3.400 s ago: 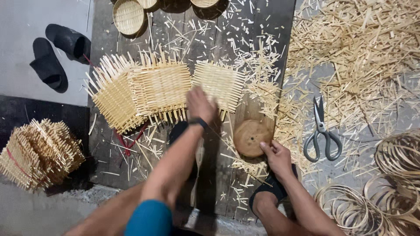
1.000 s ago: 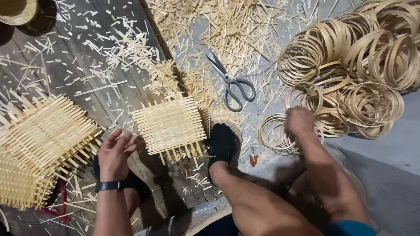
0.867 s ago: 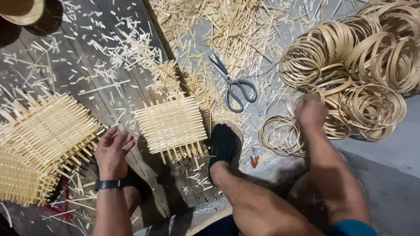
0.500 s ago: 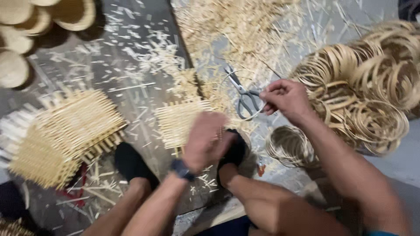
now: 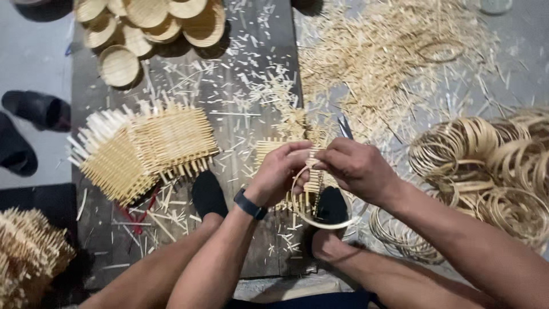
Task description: The person sits on the floor and repeatedly trims the edges of small woven bamboo mats using shears. They place a circular bamboo frame over each mat, trim the protruding strands, and set the finished pieces aside.
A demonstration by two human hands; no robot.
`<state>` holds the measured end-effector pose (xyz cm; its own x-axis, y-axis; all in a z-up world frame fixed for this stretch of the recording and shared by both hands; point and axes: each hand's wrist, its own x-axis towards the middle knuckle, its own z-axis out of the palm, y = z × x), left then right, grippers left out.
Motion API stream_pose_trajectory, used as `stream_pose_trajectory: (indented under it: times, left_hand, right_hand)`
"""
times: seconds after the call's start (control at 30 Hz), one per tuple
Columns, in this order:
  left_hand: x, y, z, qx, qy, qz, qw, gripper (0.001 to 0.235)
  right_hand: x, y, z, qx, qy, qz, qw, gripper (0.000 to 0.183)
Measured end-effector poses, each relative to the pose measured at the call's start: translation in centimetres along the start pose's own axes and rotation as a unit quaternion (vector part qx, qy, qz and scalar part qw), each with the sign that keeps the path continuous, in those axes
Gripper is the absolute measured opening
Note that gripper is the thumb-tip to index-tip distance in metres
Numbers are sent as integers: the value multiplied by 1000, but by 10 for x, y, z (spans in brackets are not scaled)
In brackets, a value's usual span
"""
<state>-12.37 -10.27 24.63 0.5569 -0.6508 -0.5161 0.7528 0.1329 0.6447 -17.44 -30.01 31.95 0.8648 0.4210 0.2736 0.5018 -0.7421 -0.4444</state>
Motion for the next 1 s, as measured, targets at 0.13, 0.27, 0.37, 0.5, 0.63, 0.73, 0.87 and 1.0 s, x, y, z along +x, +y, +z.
stream_pose_trajectory:
  times: [0.13, 0.27, 0.37, 0.5, 0.63, 0.73, 0.87, 1.0]
  left_hand:
    - [3, 16, 8, 37, 22, -89, 995, 72]
    - [4, 10, 9, 44, 92, -65, 993, 74]
    - [7, -2, 3, -2, 85, -53, 995, 74]
    - [19, -9, -18, 85, 138, -8, 987, 78]
    - [32, -6, -64, 115, 222, -36, 968, 80]
    - [41, -21, -87, -119, 157, -27, 980, 64]
    - [47, -36, -105, -210, 137, 52, 967, 33]
    - [46, -47, -109, -255, 132, 61, 956, 34]
  right_hand:
    - [11, -8, 28, -32, 0, -33, 999, 17]
    - [22, -14, 40, -55, 63, -21, 996, 14]
    - [22, -13, 46, -46, 74, -8, 996, 13]
    - [21, -8, 57, 23, 72, 13, 997, 13]
    - [16, -1, 64, 50, 185, 45, 980, 19]
    - [6, 0, 77, 132, 27, 12, 991, 13]
    - [-6, 9, 93, 234, 74, 79, 966, 19]
    - [-10, 31, 106, 489, 181, 410, 748, 43]
